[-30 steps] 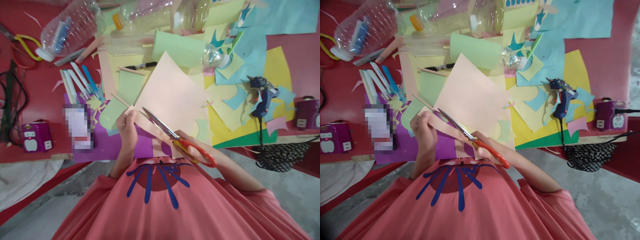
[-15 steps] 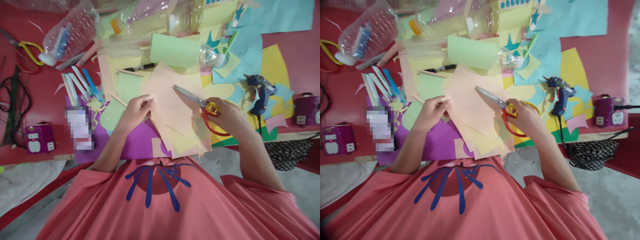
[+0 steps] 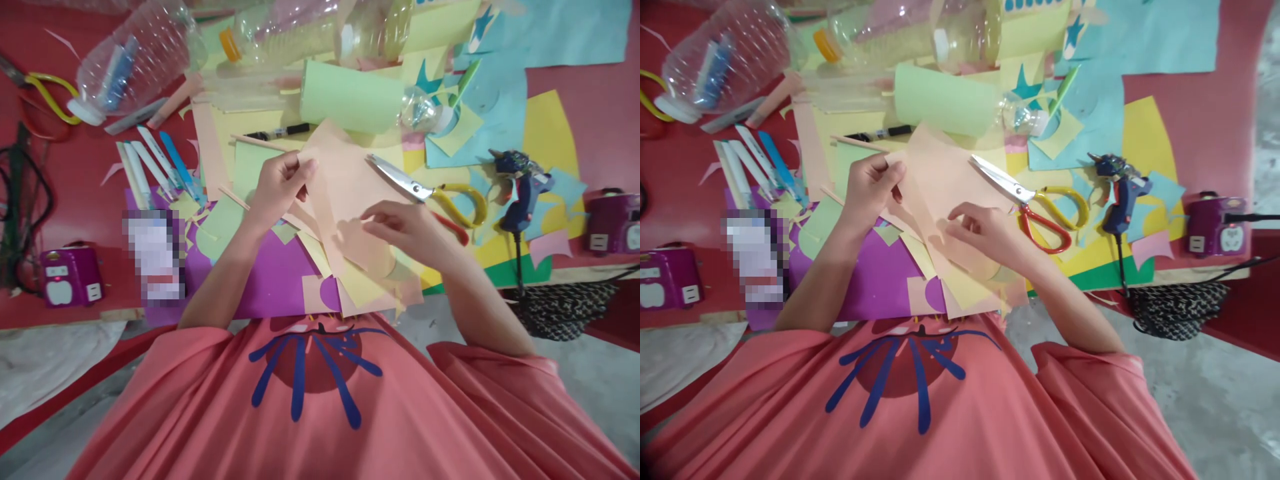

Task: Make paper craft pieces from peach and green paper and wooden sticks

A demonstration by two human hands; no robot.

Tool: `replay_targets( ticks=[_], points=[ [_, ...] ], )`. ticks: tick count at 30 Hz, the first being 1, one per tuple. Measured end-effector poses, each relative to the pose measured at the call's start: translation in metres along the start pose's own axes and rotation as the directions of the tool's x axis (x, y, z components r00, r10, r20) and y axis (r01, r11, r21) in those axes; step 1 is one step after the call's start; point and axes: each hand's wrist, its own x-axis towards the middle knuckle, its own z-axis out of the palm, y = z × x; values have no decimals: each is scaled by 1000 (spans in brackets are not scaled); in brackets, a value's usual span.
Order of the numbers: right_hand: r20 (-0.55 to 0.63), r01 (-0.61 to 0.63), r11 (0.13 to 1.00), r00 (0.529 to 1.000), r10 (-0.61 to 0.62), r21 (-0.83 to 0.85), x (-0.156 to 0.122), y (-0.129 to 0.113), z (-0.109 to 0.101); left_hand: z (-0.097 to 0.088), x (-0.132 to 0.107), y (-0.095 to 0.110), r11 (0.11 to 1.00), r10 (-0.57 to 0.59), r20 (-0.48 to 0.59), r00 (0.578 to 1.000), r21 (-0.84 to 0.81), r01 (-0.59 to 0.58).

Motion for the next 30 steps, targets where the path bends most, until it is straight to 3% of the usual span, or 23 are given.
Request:
replay_targets(
  ticks=[4,8,12,15,17,19,23,26,30],
  points=[
    [100,24,985,994,-42,169,35,-6,37,2,-1,-1,999,45,-103,994,34,-42],
    [65,163,879,975,-213,448,59,-10,58,2,-5,0,993,106,-221,970,-23,-114],
    [-219,251,757,965,-146,603,66,-10,63,4,-17,5,997,49,-136,989,-47,-55],
    [-425,322,725,904,-44,609,66,-7,63,4,-24,5,998,66,-105,992,26,-63],
    [-483,333,722,876,3,607,64,-4,65,4,-25,4,996,80,-112,991,41,-76],
    [-475,309,716,879,36,626,63,1,68,3,-25,3,996,82,-121,989,38,-78],
    [-316,194,685,947,55,702,61,5,71,0,-25,4,996,90,-110,990,32,-87],
    [-255,152,696,966,46,702,61,3,69,-5,-25,3,995,101,-142,985,18,-100],
    [-206,106,732,977,48,673,61,0,64,-11,-20,-3,984,9,-160,987,-174,-37]
  ],
)
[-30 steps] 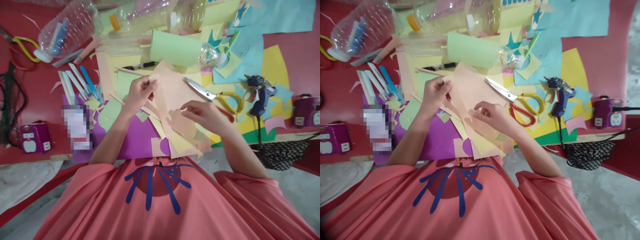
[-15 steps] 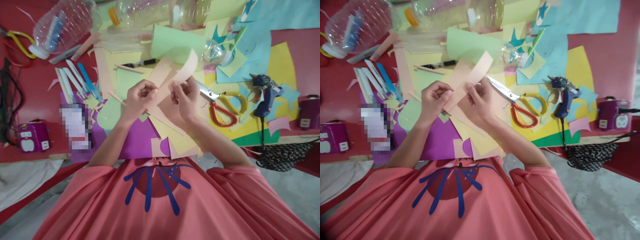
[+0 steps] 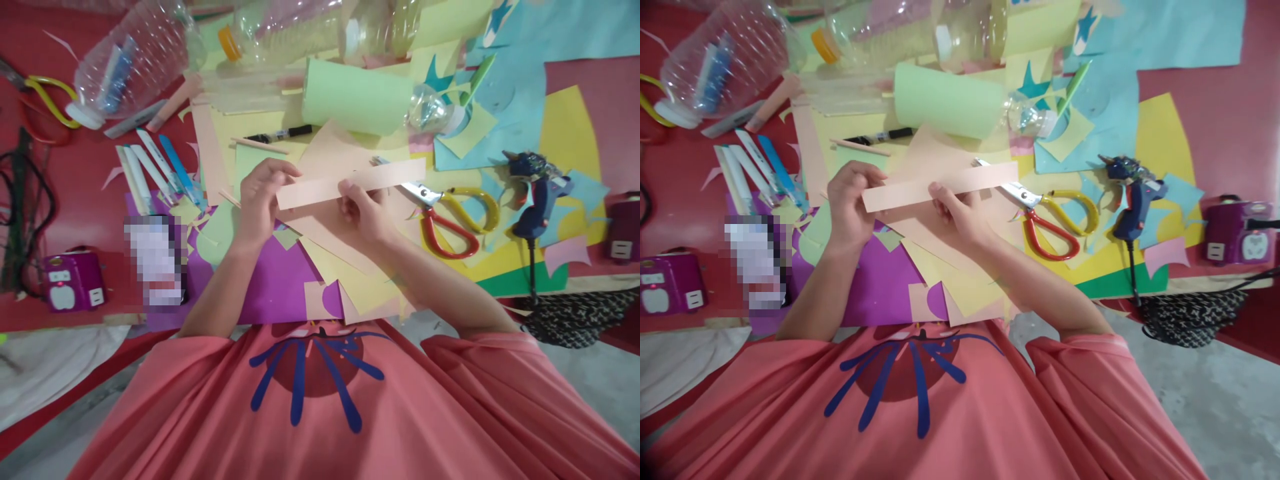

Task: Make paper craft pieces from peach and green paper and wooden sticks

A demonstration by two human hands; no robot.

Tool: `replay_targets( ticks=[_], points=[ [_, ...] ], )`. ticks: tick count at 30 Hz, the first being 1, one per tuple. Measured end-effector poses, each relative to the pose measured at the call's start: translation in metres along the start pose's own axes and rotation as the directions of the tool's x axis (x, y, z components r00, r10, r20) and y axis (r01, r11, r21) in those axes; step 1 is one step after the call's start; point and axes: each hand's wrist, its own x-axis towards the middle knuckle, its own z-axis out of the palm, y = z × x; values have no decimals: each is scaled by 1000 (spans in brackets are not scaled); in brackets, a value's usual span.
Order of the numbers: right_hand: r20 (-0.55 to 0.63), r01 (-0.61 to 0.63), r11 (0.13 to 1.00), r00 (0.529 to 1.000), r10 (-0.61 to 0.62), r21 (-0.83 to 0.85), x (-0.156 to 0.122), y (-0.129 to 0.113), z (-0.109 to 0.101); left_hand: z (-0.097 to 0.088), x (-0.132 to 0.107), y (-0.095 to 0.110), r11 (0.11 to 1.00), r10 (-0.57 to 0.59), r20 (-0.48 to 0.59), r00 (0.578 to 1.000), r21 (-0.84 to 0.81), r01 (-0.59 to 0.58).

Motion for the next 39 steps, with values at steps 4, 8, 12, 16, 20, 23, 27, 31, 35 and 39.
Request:
replay_targets(
  ticks=[4,8,12,16,20,23,27,31,35,39],
  points=[
    [12,-38,998,999,39,-42,-1,-1,-1,0,2,-1,968,-189,95,977,-146,202],
    [6,-66,995,998,67,-73,-4,-2,3,6,-5,1,958,-214,247,945,-138,252],
    [57,-22,993,998,29,-115,-4,4,7,9,-8,2,975,-185,283,941,-66,212],
    [104,34,998,994,-28,-55,-3,17,8,11,-6,4,993,-97,239,966,83,79],
    [124,-59,998,990,62,-27,-4,22,8,12,-5,5,987,-56,194,979,158,25],
    [135,-176,980,977,163,92,-3,15,9,10,-5,1,990,-66,143,988,131,48],
    [43,-181,966,983,176,185,-1,5,10,4,-3,-1,981,-27,71,997,192,13],
    [21,-161,966,987,161,202,-1,-1,7,-1,-4,5,965,14,49,999,260,-27],
    [91,-262,955,964,251,138,-4,-7,5,-1,-5,7,956,73,63,995,279,-88],
    [85,-321,936,947,311,146,-4,-6,2,0,-5,6,952,99,79,992,283,-117]
  ],
)
